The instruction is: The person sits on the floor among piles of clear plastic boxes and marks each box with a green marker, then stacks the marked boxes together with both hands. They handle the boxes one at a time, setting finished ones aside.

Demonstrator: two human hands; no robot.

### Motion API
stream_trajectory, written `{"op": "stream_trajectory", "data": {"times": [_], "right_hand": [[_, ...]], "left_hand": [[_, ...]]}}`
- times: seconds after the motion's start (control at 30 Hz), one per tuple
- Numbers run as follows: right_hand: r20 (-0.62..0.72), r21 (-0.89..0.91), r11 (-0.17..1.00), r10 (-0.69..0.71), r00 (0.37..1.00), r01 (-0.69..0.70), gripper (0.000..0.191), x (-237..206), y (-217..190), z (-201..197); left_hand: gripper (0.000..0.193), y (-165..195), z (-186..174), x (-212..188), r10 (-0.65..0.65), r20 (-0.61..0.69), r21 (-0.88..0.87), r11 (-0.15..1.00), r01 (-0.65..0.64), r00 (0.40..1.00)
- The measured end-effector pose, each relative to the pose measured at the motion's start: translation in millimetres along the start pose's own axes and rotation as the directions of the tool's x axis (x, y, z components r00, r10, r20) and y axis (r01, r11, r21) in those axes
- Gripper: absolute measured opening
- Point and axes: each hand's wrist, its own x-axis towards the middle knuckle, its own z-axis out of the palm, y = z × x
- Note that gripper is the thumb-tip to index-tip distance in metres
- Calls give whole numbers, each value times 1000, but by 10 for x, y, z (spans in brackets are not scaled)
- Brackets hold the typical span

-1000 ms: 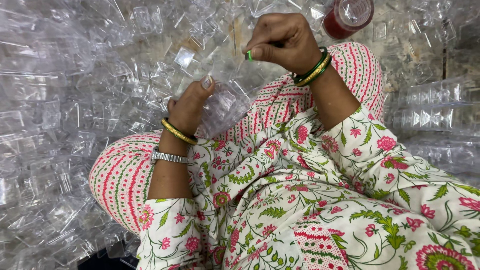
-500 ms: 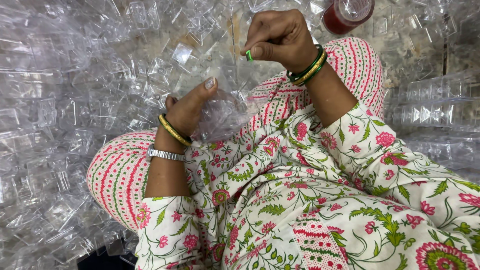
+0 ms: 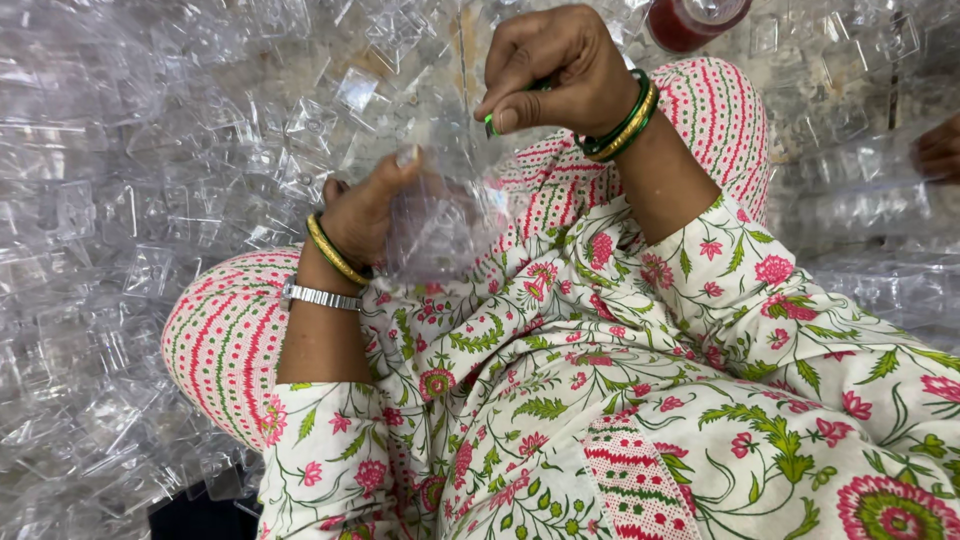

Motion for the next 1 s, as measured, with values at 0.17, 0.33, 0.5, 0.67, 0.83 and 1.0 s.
{"op": "stream_trajectory", "data": {"times": [0.17,0.33,0.5,0.67,0.83,1.0], "right_hand": [[31,-38,999,14,999,-13,16,-1,19,-80],[26,-68,998,10,1000,-8,15,-24,69,-115],[-14,-85,996,11,1000,-12,15,-37,149,-111],[-13,-107,994,-2,1000,1,15,-28,198,-128],[-9,-100,995,1,1000,-2,15,-40,178,-123],[0,-74,997,24,1000,-24,15,-60,135,-132]], "left_hand": [[60,-32,-68,-20,87,-240,230,973,-30,967],[51,-54,-139,-14,209,-296,329,938,-106,932],[47,-58,-200,-19,609,39,974,154,-167,792],[52,-138,-268,39,350,-494,555,832,-21,796],[33,-193,-545,28,547,-173,851,502,-155,819],[38,-245,-723,10,714,343,939,-284,-195,610]]}}
